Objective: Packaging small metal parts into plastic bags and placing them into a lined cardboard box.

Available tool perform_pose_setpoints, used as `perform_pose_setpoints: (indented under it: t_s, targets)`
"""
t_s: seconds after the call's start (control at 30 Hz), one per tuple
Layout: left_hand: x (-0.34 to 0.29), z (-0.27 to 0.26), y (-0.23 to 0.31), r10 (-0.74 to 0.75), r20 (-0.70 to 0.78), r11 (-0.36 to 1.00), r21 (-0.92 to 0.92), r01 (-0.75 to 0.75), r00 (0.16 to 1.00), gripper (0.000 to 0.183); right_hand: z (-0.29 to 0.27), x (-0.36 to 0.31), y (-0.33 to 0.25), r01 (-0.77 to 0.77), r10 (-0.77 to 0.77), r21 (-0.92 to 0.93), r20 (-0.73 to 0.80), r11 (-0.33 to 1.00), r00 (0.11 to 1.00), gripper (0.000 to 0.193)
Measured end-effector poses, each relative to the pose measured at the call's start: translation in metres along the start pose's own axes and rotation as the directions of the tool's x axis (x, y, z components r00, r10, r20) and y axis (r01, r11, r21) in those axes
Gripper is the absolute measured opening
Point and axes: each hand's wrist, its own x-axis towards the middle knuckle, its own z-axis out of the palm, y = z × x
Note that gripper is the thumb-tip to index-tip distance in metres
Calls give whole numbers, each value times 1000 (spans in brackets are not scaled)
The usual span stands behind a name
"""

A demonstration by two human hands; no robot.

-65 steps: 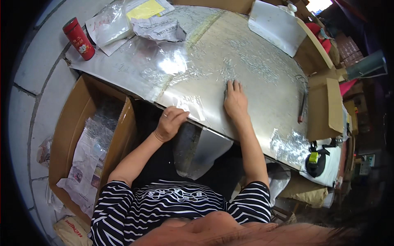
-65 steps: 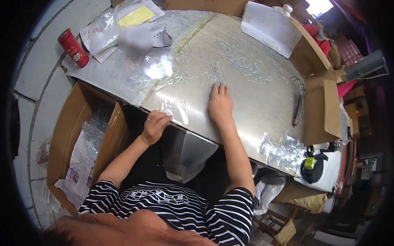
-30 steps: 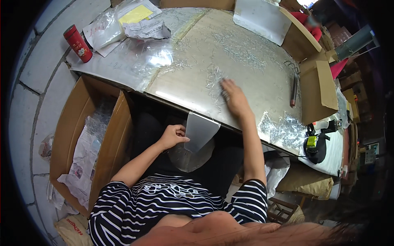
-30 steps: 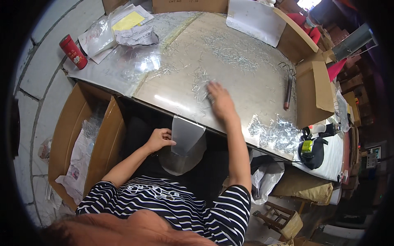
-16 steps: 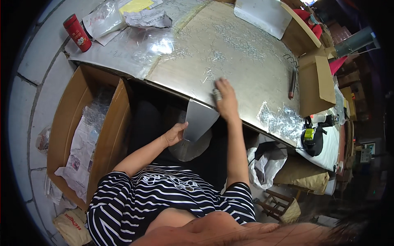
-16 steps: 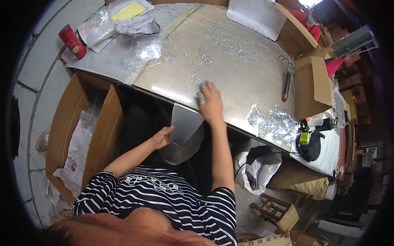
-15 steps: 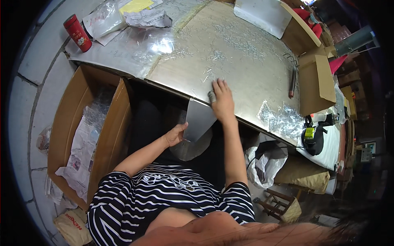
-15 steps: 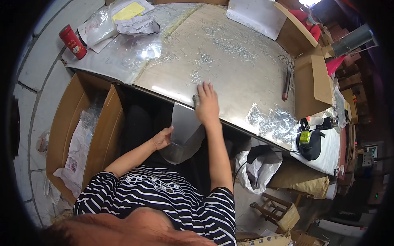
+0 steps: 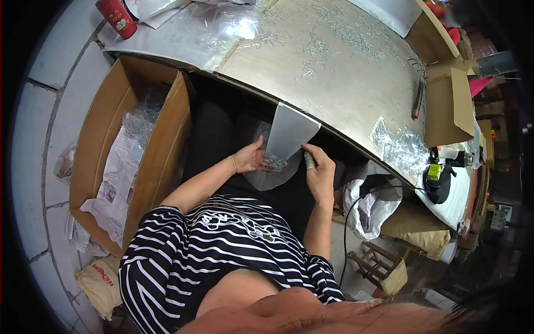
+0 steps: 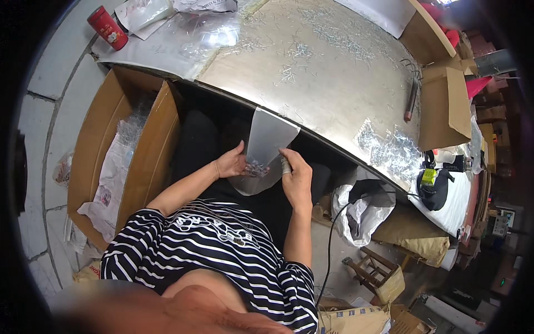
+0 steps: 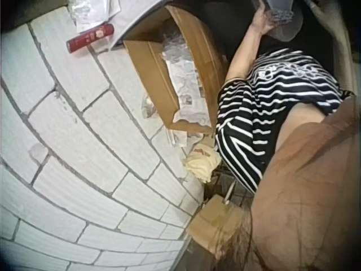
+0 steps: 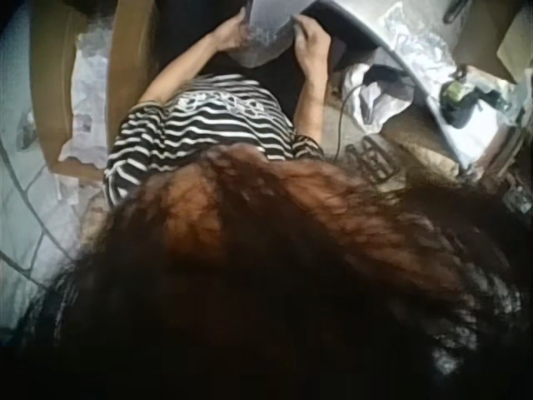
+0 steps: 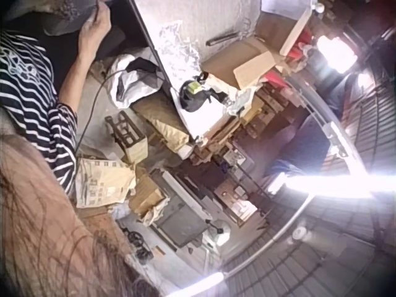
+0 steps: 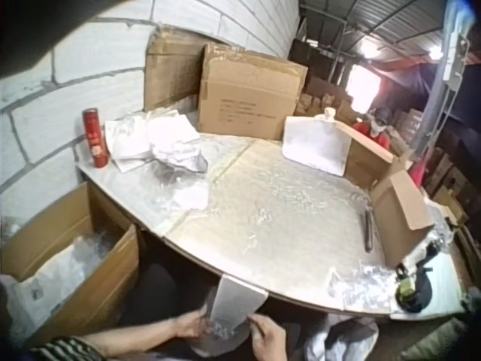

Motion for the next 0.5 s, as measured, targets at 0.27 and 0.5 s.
perform_pose_setpoints:
  t_s: [0.27, 0.5]
  targets:
    - [-8, 13, -2, 120, -85, 932, 353, -83, 989, 50, 39, -18, 22, 84, -76, -48, 157, 995, 985, 32]
    - [-8, 27, 2, 83, -192, 927, 375, -5, 978, 50, 36, 24, 6, -38, 30, 22, 265, 999, 964, 26]
